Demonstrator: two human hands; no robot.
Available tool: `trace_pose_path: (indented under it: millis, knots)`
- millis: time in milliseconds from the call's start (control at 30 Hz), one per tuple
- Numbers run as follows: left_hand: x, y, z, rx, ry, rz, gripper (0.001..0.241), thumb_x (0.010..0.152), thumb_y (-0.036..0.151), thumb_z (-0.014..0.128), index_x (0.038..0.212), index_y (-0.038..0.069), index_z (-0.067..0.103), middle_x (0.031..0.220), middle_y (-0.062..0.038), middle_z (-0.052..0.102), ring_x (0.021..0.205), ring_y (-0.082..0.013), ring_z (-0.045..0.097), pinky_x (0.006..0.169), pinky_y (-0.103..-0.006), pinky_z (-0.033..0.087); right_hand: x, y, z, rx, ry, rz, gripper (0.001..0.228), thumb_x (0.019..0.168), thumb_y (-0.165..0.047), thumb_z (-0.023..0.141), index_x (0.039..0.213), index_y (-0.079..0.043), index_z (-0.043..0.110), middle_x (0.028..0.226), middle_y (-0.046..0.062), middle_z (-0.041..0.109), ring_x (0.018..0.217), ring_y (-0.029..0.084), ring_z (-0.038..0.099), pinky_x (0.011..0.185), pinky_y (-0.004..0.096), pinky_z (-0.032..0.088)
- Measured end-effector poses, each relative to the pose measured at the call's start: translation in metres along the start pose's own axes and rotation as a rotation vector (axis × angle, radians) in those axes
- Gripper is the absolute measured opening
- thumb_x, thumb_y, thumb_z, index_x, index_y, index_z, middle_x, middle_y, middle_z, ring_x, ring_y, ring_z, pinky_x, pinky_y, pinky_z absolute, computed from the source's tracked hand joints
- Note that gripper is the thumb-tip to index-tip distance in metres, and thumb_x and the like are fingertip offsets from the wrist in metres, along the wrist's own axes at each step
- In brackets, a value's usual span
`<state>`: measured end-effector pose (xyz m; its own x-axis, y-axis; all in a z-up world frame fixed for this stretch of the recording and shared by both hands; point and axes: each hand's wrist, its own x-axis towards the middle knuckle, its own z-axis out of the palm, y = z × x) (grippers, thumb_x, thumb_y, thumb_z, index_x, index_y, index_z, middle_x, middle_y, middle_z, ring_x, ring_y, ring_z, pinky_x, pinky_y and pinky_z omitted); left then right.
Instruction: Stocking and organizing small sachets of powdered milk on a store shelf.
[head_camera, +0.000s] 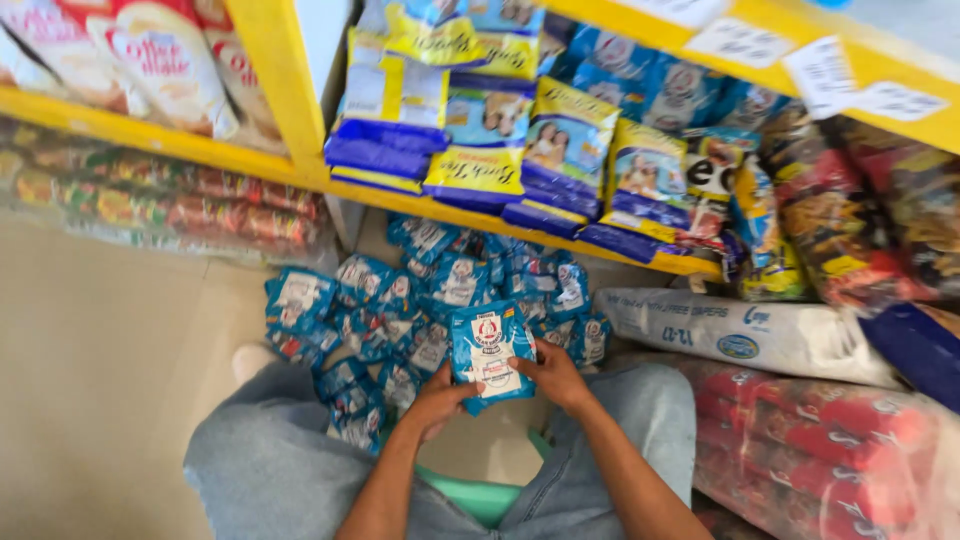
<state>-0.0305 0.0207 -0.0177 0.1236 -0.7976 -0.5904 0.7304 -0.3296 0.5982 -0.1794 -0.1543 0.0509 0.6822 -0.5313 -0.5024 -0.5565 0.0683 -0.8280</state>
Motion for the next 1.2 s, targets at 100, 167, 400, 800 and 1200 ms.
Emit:
trace_pose_path:
  millis: [100, 167, 400, 800, 1200]
  knots:
    - [-0.015, 0.042, 0.031, 0.04, -0.107, 0.049, 0.068, 0.079, 0.015, 0.079, 0.14, 0.018, 0.051, 0.131, -0.004, 0.068, 0.115, -0.0195, 0.067, 0.091, -0.0406, 0.058, -0.017, -0.011, -0.031, 0.123, -0.008, -0.162, 0.033, 0.091, -0.023, 0.077, 0.116, -0.004, 0.072, 0.106, 0.005, 0.076, 0.096, 0.011, 0.068, 0.083, 0.031, 0.057]
    - [-0.004, 0.063, 0.049, 0.164, -0.174, 0.203, 0.065, 0.082, 0.016, 0.081, 0.14, 0.01, 0.054, 0.132, -0.008, 0.069, 0.116, -0.0188, 0.067, 0.095, -0.0372, 0.057, -0.035, -0.045, -0.058, 0.091, 0.059, -0.237, 0.029, 0.091, -0.022, 0.077, 0.113, -0.003, 0.073, 0.102, 0.004, 0.075, 0.092, 0.01, 0.066, 0.079, 0.03, 0.056]
    - [-0.041, 0.224, 0.206, 0.384, -0.433, 0.782, 0.065, 0.086, 0.018, 0.081, 0.141, 0.001, 0.051, 0.129, -0.008, 0.066, 0.113, -0.0132, 0.063, 0.098, -0.0334, 0.055, -0.135, -0.198, -0.161, -0.409, 0.664, -0.505, 0.022, 0.086, -0.021, 0.083, 0.098, -0.005, 0.075, 0.081, 0.005, 0.064, 0.07, 0.011, 0.053, 0.06, 0.029, 0.046]
    - [-0.029, 0.369, 0.407, 0.366, -0.262, 1.182, 0.059, 0.095, 0.022, 0.061, 0.149, 0.004, 0.049, 0.126, -0.02, 0.07, 0.106, -0.0265, 0.067, 0.087, -0.0378, 0.055, -0.15, -0.373, -0.311, -0.215, 0.839, -0.814, 0.028, 0.102, -0.023, 0.076, 0.105, 0.002, 0.064, 0.087, 0.009, 0.066, 0.07, 0.012, 0.062, 0.06, 0.029, 0.051]
    - [-0.006, 0.427, 0.439, 0.549, 0.077, 0.729, 0.065, 0.087, 0.009, 0.047, 0.151, 0.007, 0.033, 0.144, -0.019, 0.051, 0.126, -0.0391, 0.056, 0.103, -0.046, 0.047, -0.068, -0.383, -0.324, -0.235, 0.801, -0.757, 0.075, 0.087, -0.014, 0.08, 0.149, -0.001, 0.041, 0.112, 0.015, 0.064, 0.079, 0.019, 0.072, 0.058, 0.033, 0.06]
